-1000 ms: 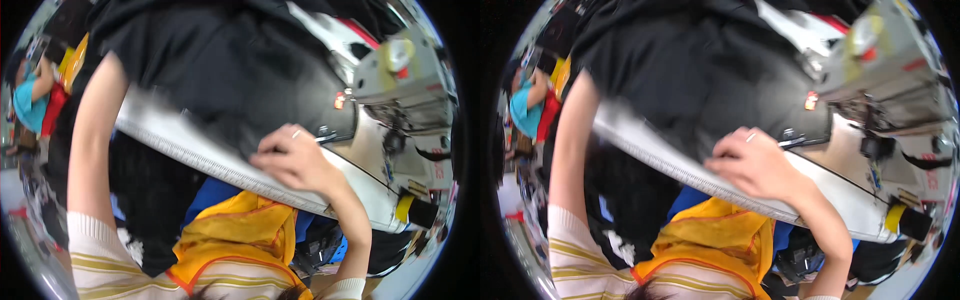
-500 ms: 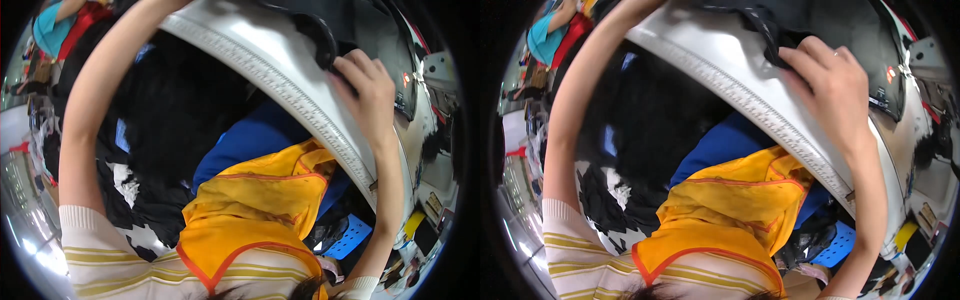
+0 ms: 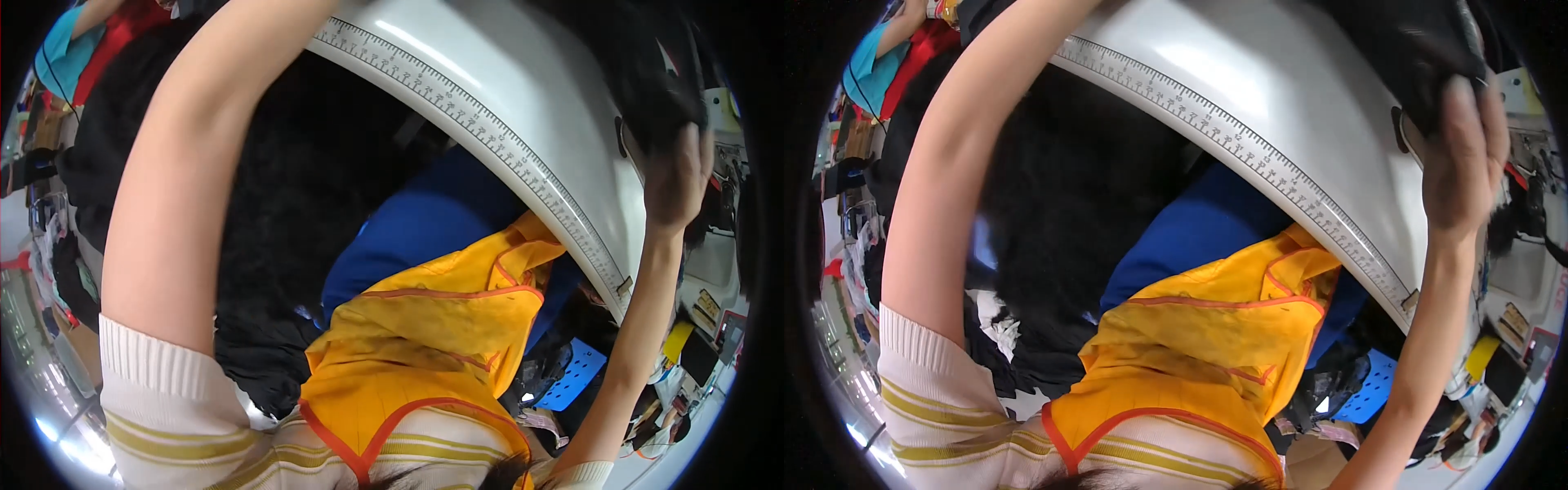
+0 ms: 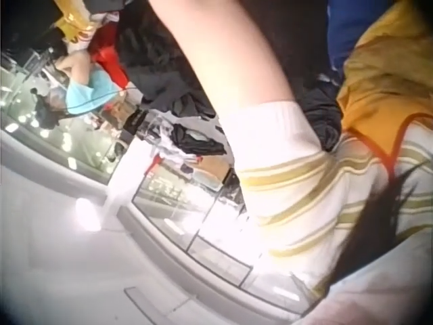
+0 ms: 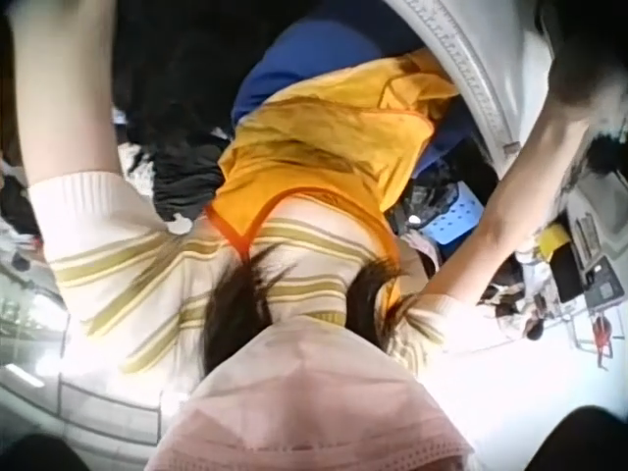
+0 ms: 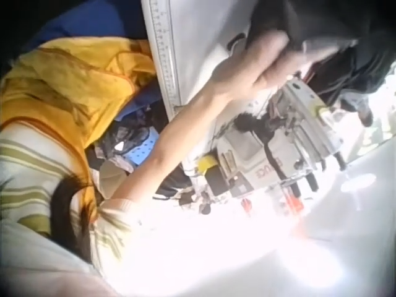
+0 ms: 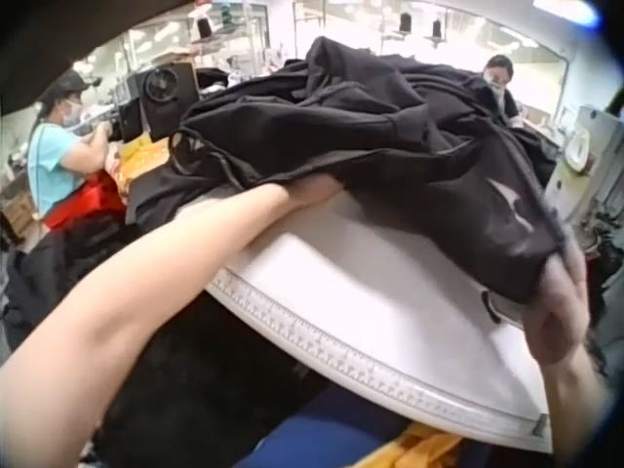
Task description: Sewing a black fur trim onto a piece of black clothing using an industrial sewing machine.
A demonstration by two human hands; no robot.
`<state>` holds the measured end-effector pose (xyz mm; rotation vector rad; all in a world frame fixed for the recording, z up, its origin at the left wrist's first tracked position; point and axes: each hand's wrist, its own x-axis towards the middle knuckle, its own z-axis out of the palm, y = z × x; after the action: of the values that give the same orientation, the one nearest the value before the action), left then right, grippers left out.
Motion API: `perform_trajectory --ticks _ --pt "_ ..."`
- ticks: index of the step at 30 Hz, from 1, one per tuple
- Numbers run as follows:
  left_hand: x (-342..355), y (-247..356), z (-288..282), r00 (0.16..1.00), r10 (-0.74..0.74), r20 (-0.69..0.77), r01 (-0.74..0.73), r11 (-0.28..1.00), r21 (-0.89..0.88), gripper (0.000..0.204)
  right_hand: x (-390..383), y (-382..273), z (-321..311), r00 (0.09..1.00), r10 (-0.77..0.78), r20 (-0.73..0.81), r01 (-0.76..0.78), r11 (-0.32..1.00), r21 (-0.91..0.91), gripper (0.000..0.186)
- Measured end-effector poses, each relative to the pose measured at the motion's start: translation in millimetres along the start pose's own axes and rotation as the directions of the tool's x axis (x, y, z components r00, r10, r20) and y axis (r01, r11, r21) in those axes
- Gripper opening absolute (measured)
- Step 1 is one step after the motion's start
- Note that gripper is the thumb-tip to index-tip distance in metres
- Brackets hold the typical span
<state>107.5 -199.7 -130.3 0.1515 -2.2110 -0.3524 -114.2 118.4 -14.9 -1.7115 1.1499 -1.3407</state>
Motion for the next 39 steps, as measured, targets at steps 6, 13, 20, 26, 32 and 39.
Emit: perform_trajectory --ticks 6,13,20,26,32,39 --pt "-119 167 -128 0.883 -0.434 0.179 0.325 0.840 0.435 0.029 -11 -26 51 0.853 0.103 0.512 0.438 0.395 -0.808 0.037" --pt "-336 372 -138 0.346 -0.857 0.382 0.467 0.511 0.722 0.030 -143 -16 64 0.772 0.066 0.632 0.199 0.920 -0.338 0.033" --pt "-169 363 -145 0.171 -0.972 -0.160 0.962 0.130 0.239 0.029 -159 5 129 0.722 0.172 0.670 -0.225 0.974 -0.007 0.032" --pt "-96 415 -29 0.545 -0.483 0.685 0.630 0.776 0.045 0.011 -111 -18 149 0.739 0.451 0.500 -0.630 0.201 0.750 0.091" --pt "-112 414 19 0.427 -0.258 0.867 0.870 -0.143 -0.471 0.061 -223 -73 -32 0.842 0.522 0.133 -0.456 0.559 0.693 0.069" --pt "2 435 96 0.529 -0.163 0.833 0.532 -0.701 -0.475 0.058 -293 -115 -82 0.600 0.574 0.558 -0.755 0.636 0.159 0.027"
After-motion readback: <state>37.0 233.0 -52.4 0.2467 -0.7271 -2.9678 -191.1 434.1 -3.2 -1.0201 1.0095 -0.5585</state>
